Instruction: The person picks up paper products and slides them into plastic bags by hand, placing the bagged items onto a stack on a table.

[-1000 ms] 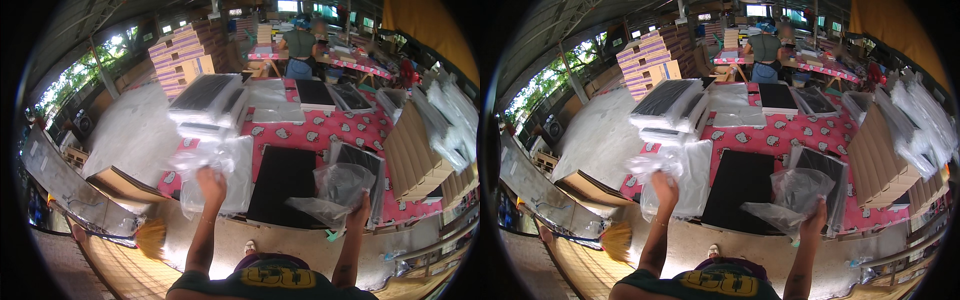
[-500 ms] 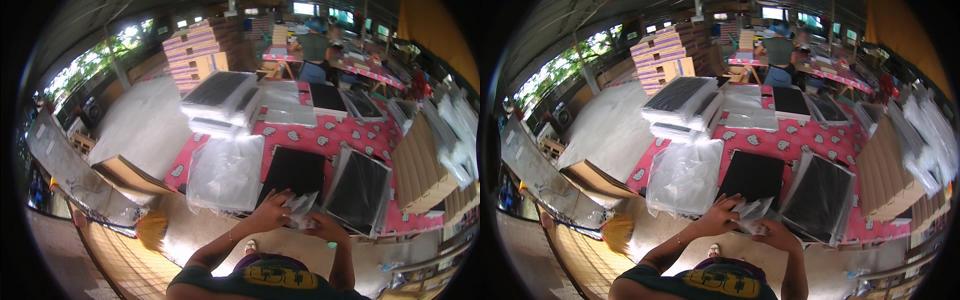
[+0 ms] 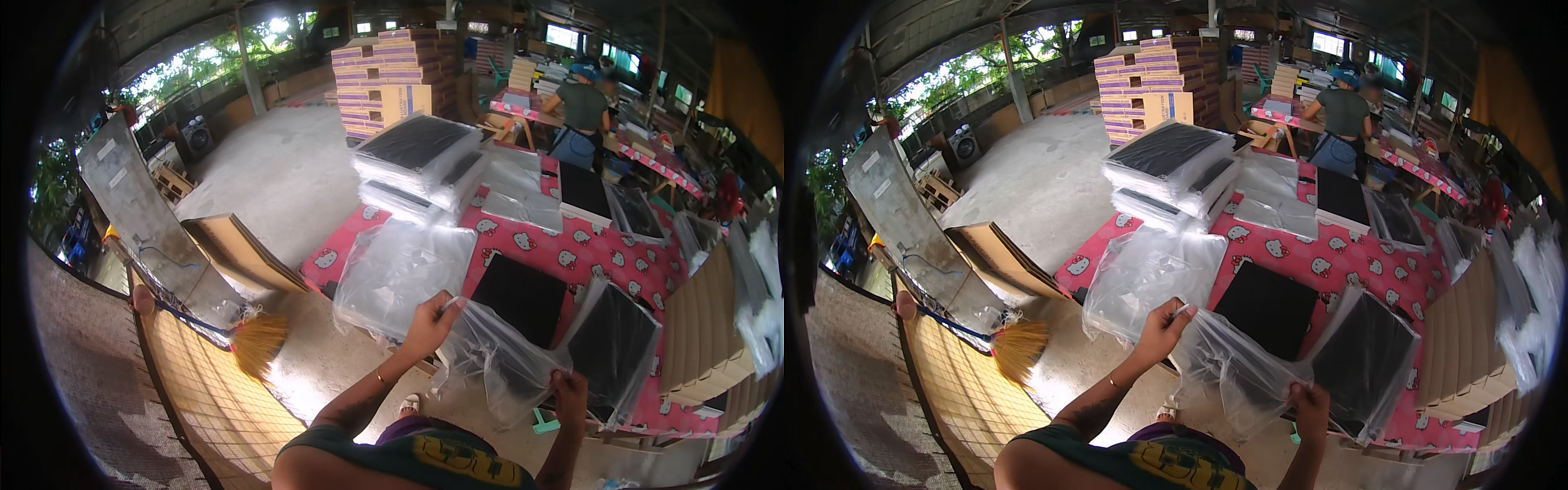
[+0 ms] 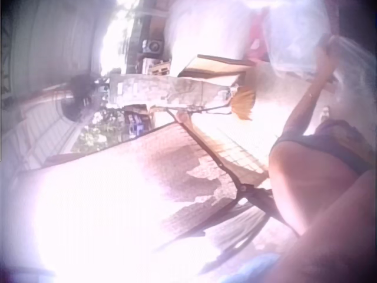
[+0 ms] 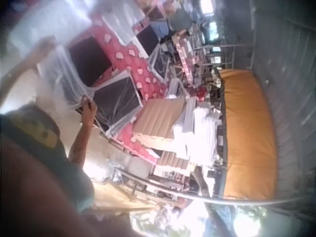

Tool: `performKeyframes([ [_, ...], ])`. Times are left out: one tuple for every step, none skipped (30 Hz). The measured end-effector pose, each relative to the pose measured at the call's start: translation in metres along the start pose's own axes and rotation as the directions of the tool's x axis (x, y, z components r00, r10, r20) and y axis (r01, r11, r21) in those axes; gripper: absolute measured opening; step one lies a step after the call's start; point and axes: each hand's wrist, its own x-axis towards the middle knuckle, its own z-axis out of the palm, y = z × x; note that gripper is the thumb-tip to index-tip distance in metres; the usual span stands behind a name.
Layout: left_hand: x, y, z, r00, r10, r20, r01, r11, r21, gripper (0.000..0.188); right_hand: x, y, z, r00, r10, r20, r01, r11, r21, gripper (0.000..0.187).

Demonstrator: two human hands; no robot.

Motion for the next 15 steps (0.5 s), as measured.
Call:
performKeyframes([
  [0.002, 0.001, -0.002, 1.000, -0.022, -0.009, 0.023, 0.998, 0.055, 0.024, 0.001, 0.003, 0.000, 1.000, -0.009, -0.016, 0.009, 1.000, 0.019, 0.012],
  [0.003, 0.002, -0.004, 0.999, -0.044, -0.019, 0.046, 0.993, 0.110, 0.022, 0.002, 0.004, 0.000, 0.999, -0.017, -0.033, 0.019, 0.999, 0.037, 0.012],
  [0.005, 0.007, -0.003, 0.971, 0.207, -0.116, -0.159, 0.930, 0.331, 0.018, 0.003, 0.002, 0.006, 0.997, -0.039, -0.061, 0.041, 0.999, 0.033, 0.012],
  [0.005, 0.013, 0.001, 0.876, 0.458, -0.150, -0.312, 0.776, 0.548, 0.016, 0.003, -0.001, 0.015, 0.994, -0.060, -0.089, 0.062, 0.998, 0.027, 0.012],
  [0.002, 0.018, 0.005, 0.811, 0.571, -0.124, -0.389, 0.686, 0.615, 0.018, 0.002, -0.003, 0.024, 0.990, -0.081, -0.118, 0.084, 0.996, 0.021, 0.012],
  [0.002, 0.025, 0.011, 0.729, 0.678, -0.095, -0.451, 0.580, 0.679, 0.022, 0.001, -0.001, 0.031, 0.992, -0.017, -0.122, 0.024, 0.998, 0.057, 0.013],
  [-0.009, 0.027, 0.018, 0.736, 0.673, -0.073, -0.495, 0.609, 0.620, 0.027, -0.002, 0.003, 0.038, 0.991, 0.053, -0.120, -0.042, 0.995, 0.094, 0.013],
  [-0.018, 0.025, 0.025, 0.742, 0.669, -0.050, -0.535, 0.636, 0.556, 0.032, -0.003, 0.007, 0.045, 0.986, 0.123, -0.116, -0.108, 0.986, 0.130, 0.014],
  [-0.030, 0.019, 0.033, 0.816, 0.576, 0.056, -0.548, 0.738, 0.394, 0.030, -0.003, 0.009, 0.053, 0.999, 0.044, 0.027, -0.047, 0.993, 0.109, 0.016],
  [-0.041, 0.013, 0.043, 0.854, 0.489, 0.179, -0.519, 0.824, 0.227, 0.028, -0.006, 0.009, 0.065, 0.996, 0.054, 0.068, -0.064, 0.986, 0.156, 0.014],
  [-0.052, 0.008, 0.052, 0.902, 0.369, 0.223, -0.408, 0.898, 0.165, 0.026, -0.009, 0.007, 0.079, 0.992, 0.062, 0.110, -0.083, 0.976, 0.202, 0.011],
  [-0.061, 0.003, 0.061, 0.930, 0.245, 0.272, -0.282, 0.954, 0.105, 0.024, -0.011, 0.007, 0.087, 0.986, 0.069, 0.150, -0.104, 0.964, 0.243, 0.008],
  [-0.065, -0.001, 0.066, 0.935, 0.125, 0.331, -0.149, 0.988, 0.049, 0.022, -0.011, 0.005, 0.087, 0.993, 0.046, 0.109, -0.057, 0.994, 0.097, 0.007],
  [-0.067, -0.007, 0.066, 0.940, 0.150, 0.305, -0.180, 0.981, 0.075, 0.020, -0.013, 0.003, 0.086, 0.997, 0.017, 0.073, -0.013, 0.999, -0.052, 0.007],
  [-0.066, -0.011, 0.065, 0.943, 0.174, 0.283, -0.210, 0.972, 0.103, 0.017, -0.015, 0.002, 0.086, 0.999, -0.016, 0.040, 0.024, 0.980, -0.199, 0.007],
])
